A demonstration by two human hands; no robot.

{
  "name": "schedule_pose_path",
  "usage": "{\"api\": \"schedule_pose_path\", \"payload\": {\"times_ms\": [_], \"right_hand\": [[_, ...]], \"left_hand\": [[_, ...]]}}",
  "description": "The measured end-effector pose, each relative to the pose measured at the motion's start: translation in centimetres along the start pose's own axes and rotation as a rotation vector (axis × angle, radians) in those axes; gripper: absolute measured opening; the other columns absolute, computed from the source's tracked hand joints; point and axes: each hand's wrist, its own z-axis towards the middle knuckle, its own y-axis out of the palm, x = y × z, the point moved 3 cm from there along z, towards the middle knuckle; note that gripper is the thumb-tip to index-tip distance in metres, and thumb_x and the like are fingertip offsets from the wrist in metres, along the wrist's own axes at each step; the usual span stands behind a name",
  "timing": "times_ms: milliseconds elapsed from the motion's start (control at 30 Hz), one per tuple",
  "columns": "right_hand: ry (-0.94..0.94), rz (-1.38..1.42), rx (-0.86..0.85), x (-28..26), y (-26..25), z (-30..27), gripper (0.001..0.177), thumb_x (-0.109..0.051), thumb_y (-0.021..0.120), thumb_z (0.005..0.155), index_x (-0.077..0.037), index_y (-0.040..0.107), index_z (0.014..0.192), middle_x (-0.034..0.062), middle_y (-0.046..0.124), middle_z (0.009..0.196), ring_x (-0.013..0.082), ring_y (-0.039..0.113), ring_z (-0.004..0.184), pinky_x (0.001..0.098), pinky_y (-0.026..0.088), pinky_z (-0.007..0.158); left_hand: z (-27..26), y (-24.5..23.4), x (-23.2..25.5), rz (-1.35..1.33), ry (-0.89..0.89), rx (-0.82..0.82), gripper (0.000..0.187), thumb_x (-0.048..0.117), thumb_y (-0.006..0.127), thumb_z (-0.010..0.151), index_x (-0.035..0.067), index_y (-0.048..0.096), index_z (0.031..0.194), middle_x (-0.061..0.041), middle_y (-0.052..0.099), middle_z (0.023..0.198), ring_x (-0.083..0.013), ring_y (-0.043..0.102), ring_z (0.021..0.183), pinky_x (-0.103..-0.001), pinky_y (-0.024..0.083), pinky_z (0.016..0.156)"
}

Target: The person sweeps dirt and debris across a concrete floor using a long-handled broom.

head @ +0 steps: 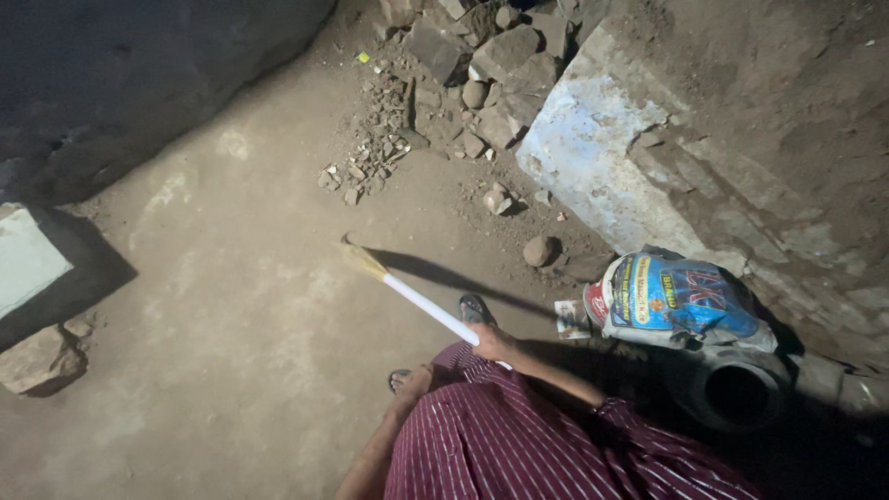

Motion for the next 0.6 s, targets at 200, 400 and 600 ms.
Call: {"api": "schedule_pose_path", "payload": {"times_ms": [200, 400, 600], "right_hand": [[0.020, -0.095, 0.036, -0.5, 0.6, 0.0, 0.065, -0.006, 0.072, 0.074, -0.016, 0.060, 0.136, 0.0209, 0.071, 0.114, 0.0379, 0.070, 0.106, 0.0493, 0.056, 0.086], [0.050, -0.107, 0.024, -0.6, 0.9, 0.3, 0.067, -0.007, 0.073, 0.075, -0.018, 0.059, 0.139, 0.0201, 0.071, 0.119, 0.0370, 0.069, 0.109, 0.0481, 0.056, 0.089], [0.033, -0.028, 0.077, -0.9, 0.9, 0.6, 0.072, -0.001, 0.073, 0.072, -0.015, 0.058, 0.141, 0.0221, 0.070, 0.119, 0.0362, 0.069, 0.111, 0.0454, 0.056, 0.090]], "left_hand": [[0.8, 5.1, -3.8, -0.176, -0.016, -0.027, 0.022, 0.024, 0.066, 0.091, 0.006, 0.070, 0.104, -0.018, 0.072, 0.099, -0.0328, 0.070, 0.087, -0.045, 0.056, 0.075], [1.2, 6.4, -7.0, -0.436, -0.245, 0.090, 0.023, 0.029, 0.072, 0.090, 0.008, 0.073, 0.101, -0.012, 0.075, 0.096, -0.0239, 0.071, 0.085, -0.040, 0.056, 0.073], [-0.6, 2.3, -11.9, -1.156, -0.432, 0.536, 0.025, 0.029, 0.073, 0.092, 0.006, 0.075, 0.102, -0.007, 0.073, 0.096, -0.0147, 0.064, 0.084, -0.032, 0.049, 0.073]]}}
